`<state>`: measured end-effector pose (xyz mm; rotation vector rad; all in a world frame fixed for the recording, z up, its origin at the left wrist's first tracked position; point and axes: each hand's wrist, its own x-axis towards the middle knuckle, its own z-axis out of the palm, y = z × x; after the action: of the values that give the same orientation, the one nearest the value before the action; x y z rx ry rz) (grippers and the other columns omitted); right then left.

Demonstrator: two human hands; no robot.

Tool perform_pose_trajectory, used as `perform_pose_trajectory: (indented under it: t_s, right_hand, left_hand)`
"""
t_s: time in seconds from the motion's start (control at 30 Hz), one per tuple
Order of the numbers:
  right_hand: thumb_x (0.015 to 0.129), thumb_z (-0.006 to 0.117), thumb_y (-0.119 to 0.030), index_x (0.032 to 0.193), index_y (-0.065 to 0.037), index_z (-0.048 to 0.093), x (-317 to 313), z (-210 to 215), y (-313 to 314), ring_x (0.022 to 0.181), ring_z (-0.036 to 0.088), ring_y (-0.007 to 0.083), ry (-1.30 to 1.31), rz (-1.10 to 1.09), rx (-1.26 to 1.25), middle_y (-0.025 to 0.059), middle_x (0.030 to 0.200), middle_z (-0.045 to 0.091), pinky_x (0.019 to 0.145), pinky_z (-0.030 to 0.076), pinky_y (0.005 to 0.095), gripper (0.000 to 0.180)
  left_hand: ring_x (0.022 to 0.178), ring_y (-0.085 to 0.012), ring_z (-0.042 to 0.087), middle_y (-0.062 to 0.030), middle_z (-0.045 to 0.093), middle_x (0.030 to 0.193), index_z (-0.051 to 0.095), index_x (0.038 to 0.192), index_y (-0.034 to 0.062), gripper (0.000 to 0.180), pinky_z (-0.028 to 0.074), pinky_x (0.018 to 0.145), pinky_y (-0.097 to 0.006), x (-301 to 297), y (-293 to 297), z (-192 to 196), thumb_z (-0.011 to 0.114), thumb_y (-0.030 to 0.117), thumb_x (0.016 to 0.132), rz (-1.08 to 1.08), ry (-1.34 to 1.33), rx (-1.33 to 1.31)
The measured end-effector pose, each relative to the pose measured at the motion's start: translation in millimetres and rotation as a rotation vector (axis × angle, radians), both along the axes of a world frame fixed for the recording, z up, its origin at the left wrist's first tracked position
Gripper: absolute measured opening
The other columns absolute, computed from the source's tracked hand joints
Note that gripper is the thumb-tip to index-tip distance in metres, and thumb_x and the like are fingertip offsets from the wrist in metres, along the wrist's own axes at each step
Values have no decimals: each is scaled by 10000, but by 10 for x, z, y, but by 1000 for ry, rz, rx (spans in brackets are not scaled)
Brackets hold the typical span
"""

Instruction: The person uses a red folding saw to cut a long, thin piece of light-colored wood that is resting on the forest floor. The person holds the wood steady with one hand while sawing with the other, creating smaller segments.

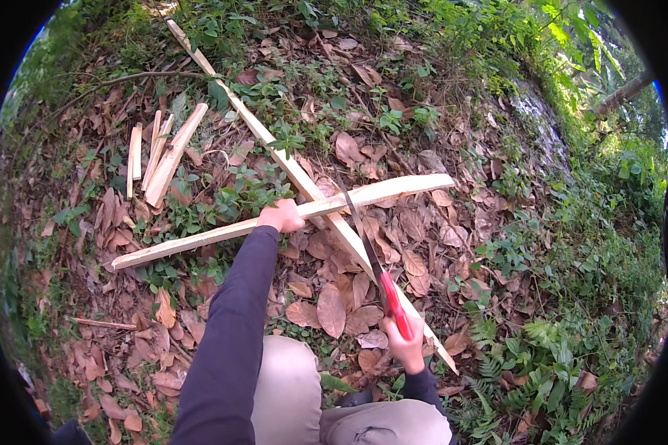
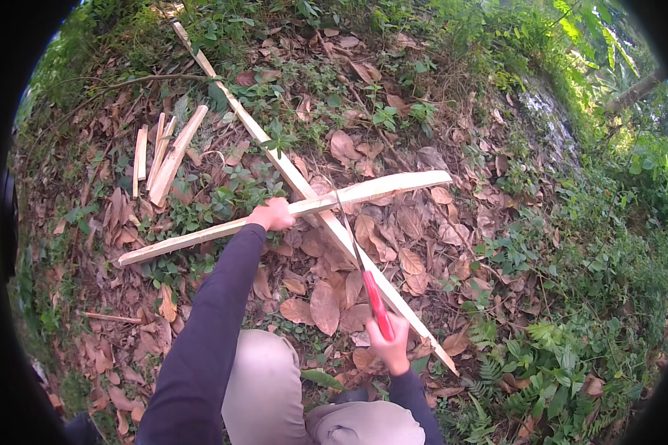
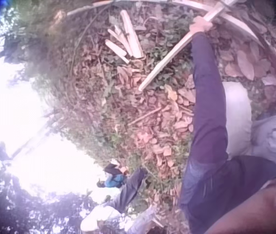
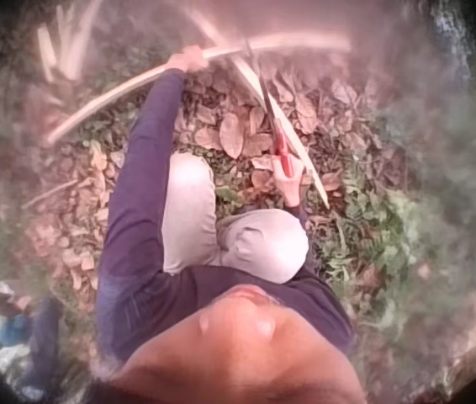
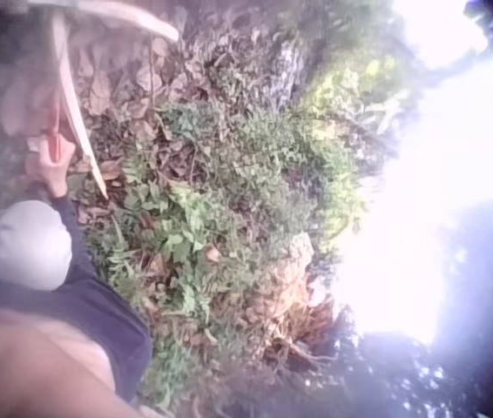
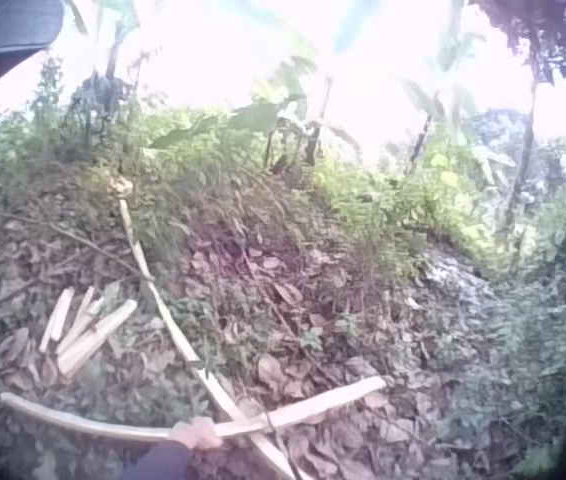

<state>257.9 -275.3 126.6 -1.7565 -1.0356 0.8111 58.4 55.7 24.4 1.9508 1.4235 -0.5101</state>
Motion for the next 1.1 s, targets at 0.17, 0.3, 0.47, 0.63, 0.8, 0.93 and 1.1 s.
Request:
perform_pose_trajectory:
  t_s: [0.17,0.3,0.47,0.63,0.8,0.93,1.1]
  right_hand:
    - [858,662,-45,701,-4,571,88,-31,220,534,404,28,-26,8,-45,-65,583,470,486,311,265,185]
    - [864,668,-53,667,-22,526,-26,-145,203,500,372,28,-12,40,-37,-54,543,422,462,283,269,245]
    - [841,633,-33,719,14,605,-87,198,-147,519,422,39,6,-7,-24,-35,554,482,490,342,264,133]
    - [833,651,-53,661,1,521,-80,-12,369,495,377,41,-15,26,-36,-14,525,417,461,297,289,222]
    - [813,651,-37,696,22,579,-93,437,-12,516,410,37,109,-95,-69,-29,540,449,485,326,270,150]
    - [831,659,-69,646,-7,502,27,-22,779,502,382,45,-33,-55,-18,-27,536,433,470,287,299,250]
    - [819,643,-5,681,-5,558,-230,680,-41,555,442,17,181,-129,-86,-57,587,506,500,338,251,162]
  left_hand:
    - [1259,-364,602,-241,567,1410,582,1348,-12,642,471,1075,-448,79,14,120,632,367,833,-1,3,-52]
    - [1235,-387,615,-253,570,1399,602,1314,-32,639,485,1059,-449,-25,16,61,635,361,811,35,14,-88]
    - [1222,-382,624,-253,589,1374,599,1325,-30,626,507,1031,-442,86,9,85,630,325,811,-9,-8,-41]
    - [1174,-375,653,-260,640,1295,653,1243,-40,558,520,1015,-431,-73,-17,-99,627,326,823,6,-6,-11]
    - [1168,-356,659,-244,646,1295,658,1244,-24,548,530,1005,-441,60,-55,-77,631,296,800,-16,-16,41]
    - [1191,-369,639,-229,665,1258,670,1225,16,502,520,1017,-466,87,-77,23,634,295,810,-20,-21,43]
    - [1225,-354,620,-241,634,1307,657,1245,9,535,507,1037,-472,45,-140,-63,643,307,801,-37,-2,64]
